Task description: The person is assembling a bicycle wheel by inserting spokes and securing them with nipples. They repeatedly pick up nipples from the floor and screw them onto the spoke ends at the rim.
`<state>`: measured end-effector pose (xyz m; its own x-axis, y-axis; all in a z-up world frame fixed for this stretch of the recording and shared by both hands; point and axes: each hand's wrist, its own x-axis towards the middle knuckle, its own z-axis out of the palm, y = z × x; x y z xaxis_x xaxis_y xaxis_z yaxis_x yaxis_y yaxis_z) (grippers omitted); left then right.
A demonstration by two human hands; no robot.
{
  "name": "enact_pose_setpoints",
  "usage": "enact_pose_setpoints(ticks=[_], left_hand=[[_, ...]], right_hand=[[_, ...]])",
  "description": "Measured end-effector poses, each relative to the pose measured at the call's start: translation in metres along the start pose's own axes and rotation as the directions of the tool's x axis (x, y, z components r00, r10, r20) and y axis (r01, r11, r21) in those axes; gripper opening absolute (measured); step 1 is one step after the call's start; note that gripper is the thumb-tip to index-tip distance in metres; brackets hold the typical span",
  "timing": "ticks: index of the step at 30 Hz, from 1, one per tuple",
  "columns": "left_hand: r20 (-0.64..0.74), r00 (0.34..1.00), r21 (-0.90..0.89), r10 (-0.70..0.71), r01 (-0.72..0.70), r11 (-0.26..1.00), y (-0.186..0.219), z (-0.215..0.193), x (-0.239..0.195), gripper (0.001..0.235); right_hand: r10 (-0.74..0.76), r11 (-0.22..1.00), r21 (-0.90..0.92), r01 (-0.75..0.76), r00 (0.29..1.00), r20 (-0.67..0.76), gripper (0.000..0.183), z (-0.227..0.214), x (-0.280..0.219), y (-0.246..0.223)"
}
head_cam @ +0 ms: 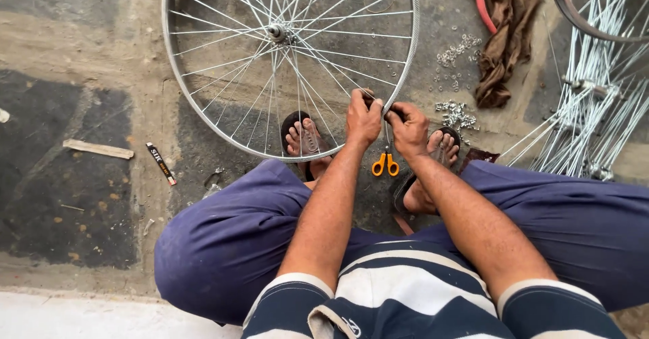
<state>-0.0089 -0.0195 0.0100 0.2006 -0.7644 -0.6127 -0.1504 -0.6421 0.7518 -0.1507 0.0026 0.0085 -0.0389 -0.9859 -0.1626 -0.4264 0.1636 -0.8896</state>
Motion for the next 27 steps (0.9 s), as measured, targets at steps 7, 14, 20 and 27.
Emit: enact_pose_setpoints(ticks=[7, 14, 20, 27], left_hand=[[0.089, 0.996, -0.125, -0.003, 0.014, 0.992, -0.001, -0.01, -0.001, 0.03], [0.051, 0.999, -0.132, 0.011, -0.004, 0.991, 0.003, -0.006, -0.001, 0.027], [0.042, 0.999, -0.121, -0.012, 0.017, 0.992, 0.002, -0.005, 0.001, 0.025], [0.046, 0.999, -0.166, -0.026, 0.033, 0.986, 0.002, -0.004, 0.002, 0.026]], right_hand=[[-0.039, 0.973, -0.222, 0.057, 0.996, 0.082, 0.01, -0.007, 0.0, -0.016], [-0.027, 0.997, -0.07, 0.028, 1.0, 0.011, 0.014, 0.0, 0.001, -0.024], [-0.118, 0.981, -0.15, 0.125, 0.992, 0.054, 0.016, -0.001, -0.002, -0.03], [-0.078, 0.987, -0.144, 0.075, 0.997, -0.011, 0.012, 0.001, 0.002, -0.029]])
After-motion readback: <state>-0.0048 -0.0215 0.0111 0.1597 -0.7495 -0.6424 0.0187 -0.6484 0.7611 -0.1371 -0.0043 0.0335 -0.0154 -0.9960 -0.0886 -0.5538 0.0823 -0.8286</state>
